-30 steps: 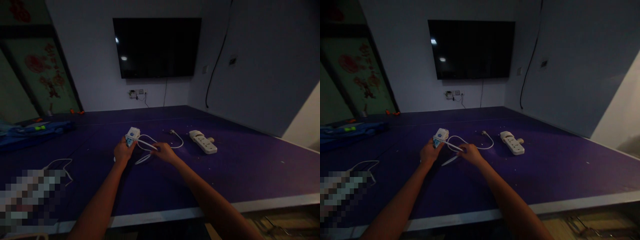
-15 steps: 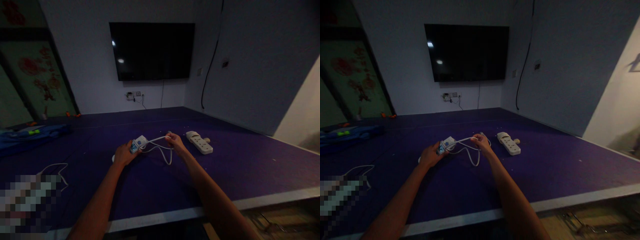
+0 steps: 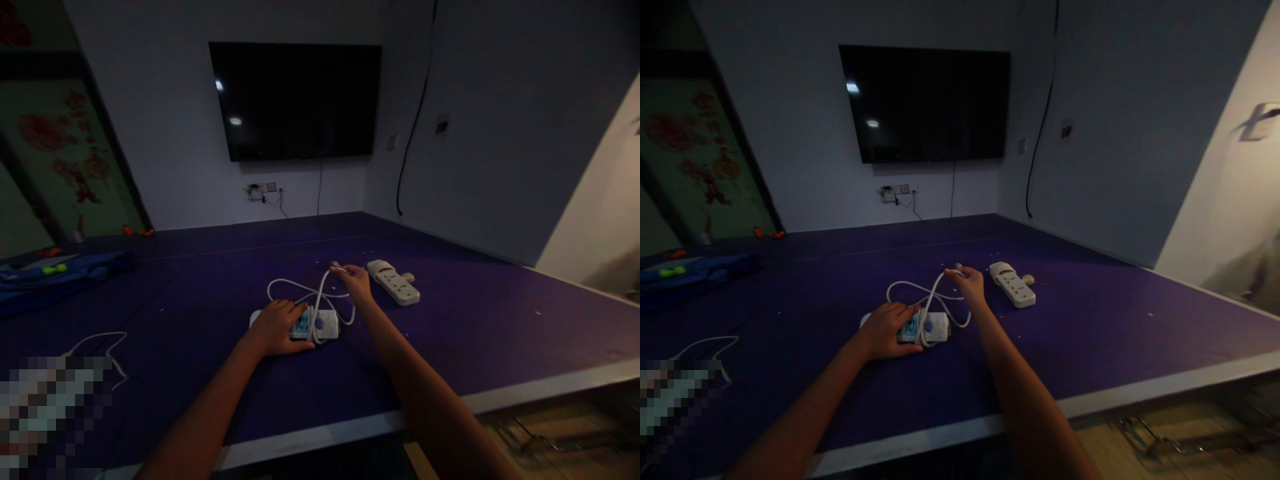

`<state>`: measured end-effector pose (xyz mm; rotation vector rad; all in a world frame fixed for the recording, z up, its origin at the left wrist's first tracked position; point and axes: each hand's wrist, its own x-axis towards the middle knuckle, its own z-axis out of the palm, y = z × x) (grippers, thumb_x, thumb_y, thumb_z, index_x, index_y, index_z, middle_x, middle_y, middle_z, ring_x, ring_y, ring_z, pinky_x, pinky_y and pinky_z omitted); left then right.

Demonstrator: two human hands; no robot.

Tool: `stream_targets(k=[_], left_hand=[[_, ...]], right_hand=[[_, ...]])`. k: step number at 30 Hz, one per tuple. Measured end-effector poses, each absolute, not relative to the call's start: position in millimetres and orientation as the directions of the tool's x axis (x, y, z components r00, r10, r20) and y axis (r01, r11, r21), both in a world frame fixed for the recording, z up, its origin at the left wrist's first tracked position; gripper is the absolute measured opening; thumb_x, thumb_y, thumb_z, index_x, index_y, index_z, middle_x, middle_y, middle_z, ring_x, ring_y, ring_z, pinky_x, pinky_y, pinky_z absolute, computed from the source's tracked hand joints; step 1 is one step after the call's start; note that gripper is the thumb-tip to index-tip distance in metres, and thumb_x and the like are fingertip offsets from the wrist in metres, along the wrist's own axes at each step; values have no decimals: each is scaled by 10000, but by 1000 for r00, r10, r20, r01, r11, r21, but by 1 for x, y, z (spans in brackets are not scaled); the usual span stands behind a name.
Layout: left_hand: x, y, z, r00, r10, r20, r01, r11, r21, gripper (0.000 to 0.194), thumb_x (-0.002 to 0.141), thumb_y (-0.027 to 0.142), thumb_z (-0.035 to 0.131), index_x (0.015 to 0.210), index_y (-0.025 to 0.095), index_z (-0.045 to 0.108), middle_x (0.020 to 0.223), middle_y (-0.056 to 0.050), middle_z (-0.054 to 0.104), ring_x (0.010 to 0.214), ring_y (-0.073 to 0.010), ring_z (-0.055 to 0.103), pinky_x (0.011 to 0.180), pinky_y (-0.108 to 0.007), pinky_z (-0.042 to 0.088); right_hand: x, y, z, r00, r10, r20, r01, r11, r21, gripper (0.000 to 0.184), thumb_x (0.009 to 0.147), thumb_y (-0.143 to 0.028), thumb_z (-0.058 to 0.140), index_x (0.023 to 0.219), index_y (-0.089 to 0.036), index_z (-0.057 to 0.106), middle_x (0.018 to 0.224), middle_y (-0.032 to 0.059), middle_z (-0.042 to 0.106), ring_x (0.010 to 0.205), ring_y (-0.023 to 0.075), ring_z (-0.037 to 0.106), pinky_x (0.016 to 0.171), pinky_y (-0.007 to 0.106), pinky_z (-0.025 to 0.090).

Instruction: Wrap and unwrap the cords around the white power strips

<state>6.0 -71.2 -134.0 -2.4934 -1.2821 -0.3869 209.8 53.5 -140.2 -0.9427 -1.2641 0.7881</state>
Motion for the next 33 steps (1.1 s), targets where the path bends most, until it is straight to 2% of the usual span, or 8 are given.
stream_targets(k=[10,18,21,25,29,33], left_hand=[[27,-76,-142,709,612,352,696,-688,-207,686,671,716,465,1015,133,577,833,-105,607,766,-224,560,700,-351,423],[18,-76,-140,622,577,530,750,-634,-190,744,684,724,444,1076,101,557,912,-148,623,845,-262,578,748,-395,441],[15,-77,-140,519,600,609,824,-541,-169,805,679,738,435,1168,106,530,987,-169,625,908,-287,577,793,-416,442],[12,-79,-136,270,688,674,941,-338,-32,863,674,736,454,1292,134,447,1058,-169,622,962,-299,575,835,-406,430],[6,-77,-133,70,677,733,973,-208,99,890,666,729,482,1318,127,412,1103,-166,616,974,-293,579,858,-384,415],[-3,-71,-131,-153,633,759,959,-90,269,860,679,702,501,1315,131,403,1138,-161,606,1017,-282,573,882,-351,404]], right_hand=[[204,53,-143,11,888,459,109,455,-884,427,508,-544,720,596,-136,632,479,-39,463,472,77,369,441,210,263],[208,57,-148,-8,890,455,140,452,-881,457,539,-581,682,578,-130,619,462,-44,422,454,74,335,429,213,229],[206,58,-151,-30,892,451,165,450,-878,462,549,-593,669,563,-136,605,454,-45,417,448,75,333,428,214,221],[199,58,-155,-130,870,475,187,492,-850,457,638,-592,594,547,-144,586,463,-31,449,460,92,376,442,216,251],[186,52,-161,-300,788,537,330,614,-717,411,757,-499,495,574,-147,602,522,0,535,506,111,444,492,222,291],[168,37,-161,-435,759,485,516,651,-556,443,841,-473,428,598,-154,617,537,22,573,498,113,481,488,226,269]])
